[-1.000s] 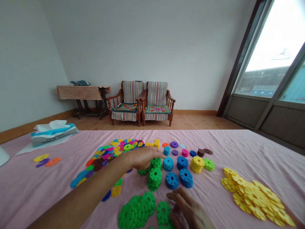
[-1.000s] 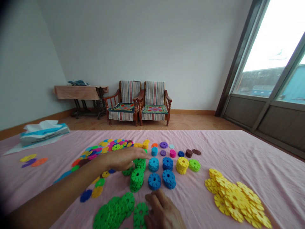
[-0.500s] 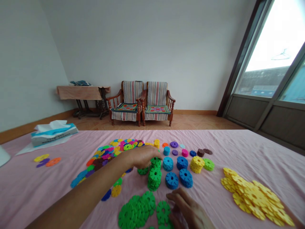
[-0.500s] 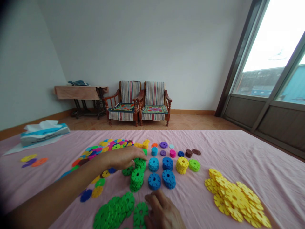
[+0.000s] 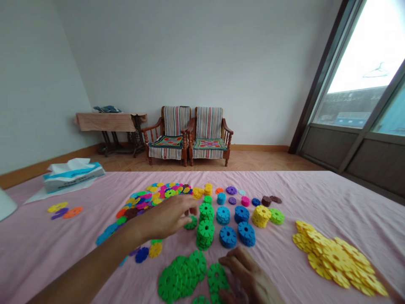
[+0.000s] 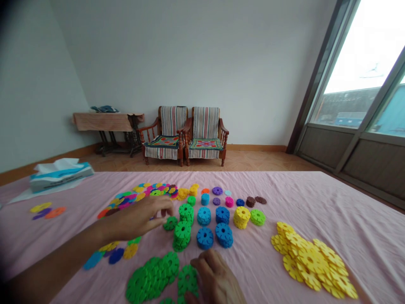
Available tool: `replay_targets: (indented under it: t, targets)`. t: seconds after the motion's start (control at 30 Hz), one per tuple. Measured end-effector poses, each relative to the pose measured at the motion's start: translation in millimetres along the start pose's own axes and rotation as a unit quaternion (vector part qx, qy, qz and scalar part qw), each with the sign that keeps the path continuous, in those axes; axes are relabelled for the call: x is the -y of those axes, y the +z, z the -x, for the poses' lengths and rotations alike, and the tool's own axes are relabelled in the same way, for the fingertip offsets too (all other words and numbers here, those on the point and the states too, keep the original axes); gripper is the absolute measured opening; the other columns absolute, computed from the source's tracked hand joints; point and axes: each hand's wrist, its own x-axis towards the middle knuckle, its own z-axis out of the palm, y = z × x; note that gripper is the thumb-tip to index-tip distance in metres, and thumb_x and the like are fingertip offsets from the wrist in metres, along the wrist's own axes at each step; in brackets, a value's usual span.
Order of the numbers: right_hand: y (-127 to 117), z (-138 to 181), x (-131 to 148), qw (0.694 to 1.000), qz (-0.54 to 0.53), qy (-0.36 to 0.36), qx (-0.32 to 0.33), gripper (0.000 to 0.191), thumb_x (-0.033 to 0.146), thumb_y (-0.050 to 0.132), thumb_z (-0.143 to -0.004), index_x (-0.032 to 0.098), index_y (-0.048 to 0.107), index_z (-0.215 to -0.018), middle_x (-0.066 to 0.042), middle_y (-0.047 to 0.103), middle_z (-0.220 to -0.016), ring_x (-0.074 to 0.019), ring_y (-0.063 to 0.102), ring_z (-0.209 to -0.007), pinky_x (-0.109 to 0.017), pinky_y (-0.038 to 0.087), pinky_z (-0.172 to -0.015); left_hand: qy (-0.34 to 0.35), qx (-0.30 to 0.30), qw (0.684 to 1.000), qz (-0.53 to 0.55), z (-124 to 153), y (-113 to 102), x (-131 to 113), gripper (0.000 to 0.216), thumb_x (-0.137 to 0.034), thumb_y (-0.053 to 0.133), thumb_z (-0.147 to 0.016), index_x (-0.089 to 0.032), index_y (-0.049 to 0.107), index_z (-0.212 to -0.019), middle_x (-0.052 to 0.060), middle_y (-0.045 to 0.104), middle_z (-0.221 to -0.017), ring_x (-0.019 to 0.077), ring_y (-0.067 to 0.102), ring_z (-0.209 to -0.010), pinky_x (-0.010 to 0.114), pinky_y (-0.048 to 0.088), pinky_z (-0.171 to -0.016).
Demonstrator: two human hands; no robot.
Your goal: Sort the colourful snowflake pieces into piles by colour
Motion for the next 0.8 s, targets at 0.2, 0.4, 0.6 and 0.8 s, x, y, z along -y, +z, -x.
replay_targets:
  t: [0.2,0.4,0.6,0.8]
  targets:
    - [-0.5,-1.3,3.2,0.999,-0.008,0.031,0.026,0.040,0.005,0.062,-0.071,0.018,0.062,-0.109,-0.007,0.064,-0.099,-0.0183,0.065,-0.090,-0.024,0.055,-0.079,-0.039,0.149,0.986,0.065,49.9,18.9,-12.1,0.042,-0.013,0.070,-0.067,-0.027,0.062,-0.105,0.000,0.063,-0.104,0.0209,0.059,-0.097,0.030,0.045,-0.082]
    - [1.5,0.2,2.8,0.999,-0.024,0.039,0.016,0.043,0.002,0.057,-0.071,0.019,0.061,-0.111,-0.007,0.064,-0.102,-0.0167,0.065,-0.089,-0.022,0.054,-0.079,-0.061,0.140,0.984,0.095,57.8,38.3,-15.7,0.072,-0.008,0.067,-0.066,-0.039,0.050,-0.128,0.001,0.055,-0.121,0.0247,0.052,-0.115,0.036,0.040,-0.096]
    - [0.8,-0.3,2.5,0.997,-0.034,0.065,0.040,0.043,0.001,0.055,-0.071,0.018,0.060,-0.111,-0.008,0.063,-0.104,-0.0160,0.065,-0.089,-0.022,0.054,-0.079,-0.046,0.143,0.984,0.099,57.7,38.9,-15.5,0.060,-0.008,0.066,-0.065,-0.035,0.057,-0.118,0.000,0.056,-0.114,0.0234,0.053,-0.108,0.034,0.041,-0.089]
    - [-4.7,-3.7,6.5,0.993,-0.032,0.085,0.072,0.041,0.002,0.055,-0.073,0.016,0.061,-0.111,-0.009,0.063,-0.104,-0.0168,0.064,-0.092,-0.023,0.052,-0.082,-0.048,0.124,0.982,0.131,57.8,32.2,-21.0,0.034,-0.004,0.061,-0.059,-0.024,0.056,-0.087,-0.004,0.058,-0.088,0.0151,0.053,-0.082,0.024,0.038,-0.069]
